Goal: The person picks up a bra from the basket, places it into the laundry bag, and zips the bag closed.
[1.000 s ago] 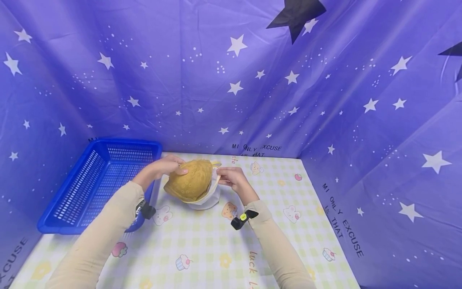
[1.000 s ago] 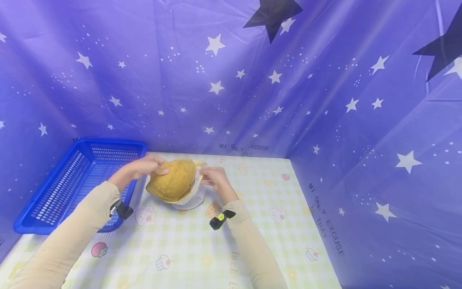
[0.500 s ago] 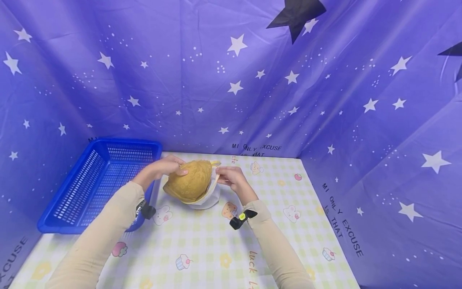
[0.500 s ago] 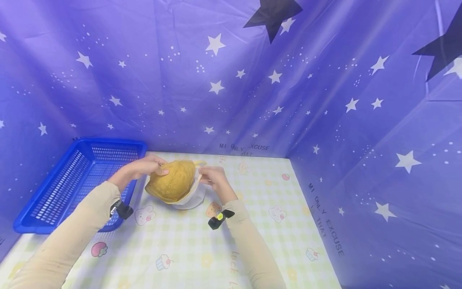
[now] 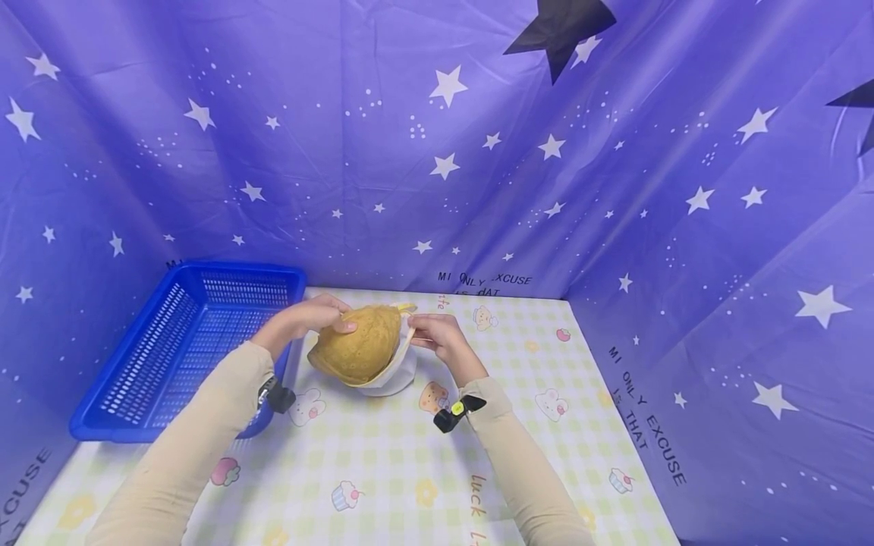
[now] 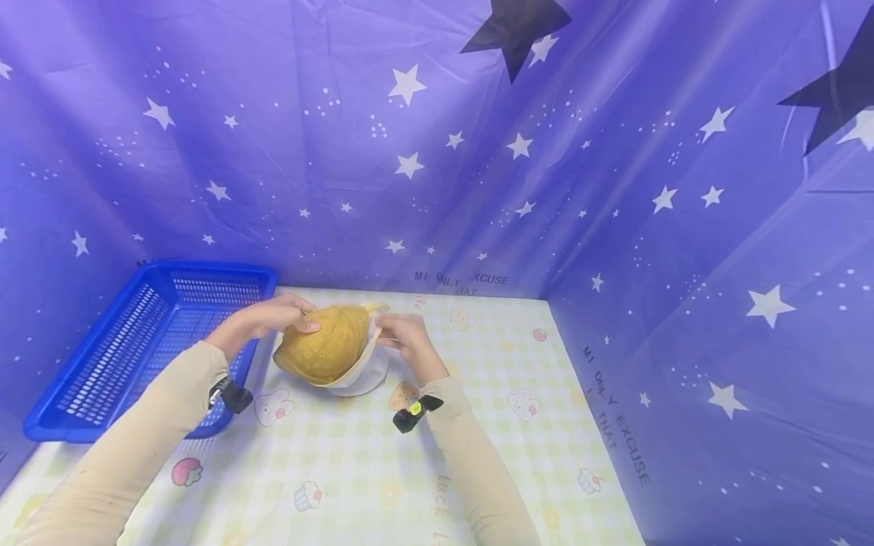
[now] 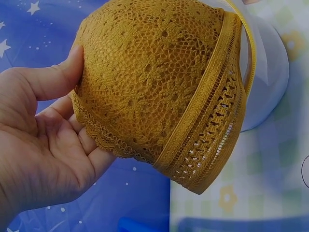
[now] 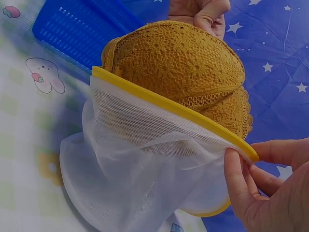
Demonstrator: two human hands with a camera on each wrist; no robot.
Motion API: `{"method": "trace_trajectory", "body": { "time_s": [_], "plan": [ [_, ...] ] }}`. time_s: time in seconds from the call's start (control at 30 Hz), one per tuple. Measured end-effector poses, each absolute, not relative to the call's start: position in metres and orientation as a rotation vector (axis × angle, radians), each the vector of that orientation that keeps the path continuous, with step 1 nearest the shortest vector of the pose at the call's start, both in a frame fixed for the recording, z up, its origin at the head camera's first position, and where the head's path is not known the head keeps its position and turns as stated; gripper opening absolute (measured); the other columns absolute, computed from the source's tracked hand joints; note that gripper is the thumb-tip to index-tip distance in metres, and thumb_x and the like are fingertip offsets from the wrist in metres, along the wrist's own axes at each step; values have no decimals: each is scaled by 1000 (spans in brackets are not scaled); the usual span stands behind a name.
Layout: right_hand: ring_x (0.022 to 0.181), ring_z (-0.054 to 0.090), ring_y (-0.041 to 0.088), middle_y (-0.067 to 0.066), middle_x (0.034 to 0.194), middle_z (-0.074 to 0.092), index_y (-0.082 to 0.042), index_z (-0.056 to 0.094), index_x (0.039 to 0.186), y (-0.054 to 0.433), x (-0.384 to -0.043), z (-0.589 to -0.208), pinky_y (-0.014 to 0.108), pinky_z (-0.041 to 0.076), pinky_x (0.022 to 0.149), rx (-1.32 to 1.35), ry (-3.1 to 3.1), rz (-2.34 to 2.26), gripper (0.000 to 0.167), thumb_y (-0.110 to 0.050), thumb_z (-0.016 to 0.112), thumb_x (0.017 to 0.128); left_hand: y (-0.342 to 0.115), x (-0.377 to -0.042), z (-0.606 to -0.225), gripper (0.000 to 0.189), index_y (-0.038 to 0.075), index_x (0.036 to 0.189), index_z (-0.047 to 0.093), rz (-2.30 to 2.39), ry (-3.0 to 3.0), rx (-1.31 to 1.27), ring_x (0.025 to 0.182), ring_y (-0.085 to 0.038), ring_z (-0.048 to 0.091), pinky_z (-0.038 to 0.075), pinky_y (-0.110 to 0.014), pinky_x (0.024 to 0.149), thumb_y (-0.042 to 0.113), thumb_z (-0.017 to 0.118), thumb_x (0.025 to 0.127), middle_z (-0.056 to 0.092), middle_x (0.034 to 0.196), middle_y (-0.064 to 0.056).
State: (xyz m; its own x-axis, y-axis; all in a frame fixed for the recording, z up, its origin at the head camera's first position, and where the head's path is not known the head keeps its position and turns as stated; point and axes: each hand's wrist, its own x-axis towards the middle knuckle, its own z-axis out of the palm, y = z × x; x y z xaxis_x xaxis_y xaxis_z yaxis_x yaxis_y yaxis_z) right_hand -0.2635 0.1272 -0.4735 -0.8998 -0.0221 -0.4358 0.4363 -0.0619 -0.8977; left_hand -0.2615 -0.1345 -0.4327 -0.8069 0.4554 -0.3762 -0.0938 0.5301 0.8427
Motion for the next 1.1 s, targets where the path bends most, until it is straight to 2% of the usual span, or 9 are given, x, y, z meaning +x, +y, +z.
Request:
{"method": "trace_trajectory", "body": {
  "time_s": [0.17,0.47,0.83,0.93,1.1],
  "plan": [
    [66,67,9,1,73,69,11,67,121,127,-263,-473,24,63,68,447,1903,-2030,32,0,71,91,-133,-263,-434,33,-3,120,68,1255,2204,290,110,-24,63,46,-60,108,15,65,93,73,105,-3],
    [65,67,9,1,71,68,12,66,121,126,-261,-472,22,62,65,453,1903,-2021,32,1,70,91,-128,-262,-432,48,-5,134,60,1294,2194,235,125,-38,60,43,-60,112,23,68,95,68,129,-20],
    [64,67,9,1,70,69,11,66,123,127,-262,-470,23,62,65,459,1889,-2015,34,1,70,92,-125,-264,-436,53,-7,141,52,1325,2163,216,132,-43,55,38,-60,116,23,63,98,61,138,-25],
    [64,67,9,0,71,69,10,66,123,127,-262,-470,21,61,63,454,1889,-2020,34,0,70,91,-122,-265,-436,52,-7,141,52,1319,2160,215,130,-42,56,40,-59,116,22,63,99,61,137,-25],
    [67,68,9,0,73,71,10,67,121,127,-263,-470,22,62,65,438,1896,-2029,33,0,71,90,-119,-265,-435,47,-6,137,56,1290,2162,221,121,-35,63,44,-56,113,21,62,100,68,127,-21]
  ]
}}
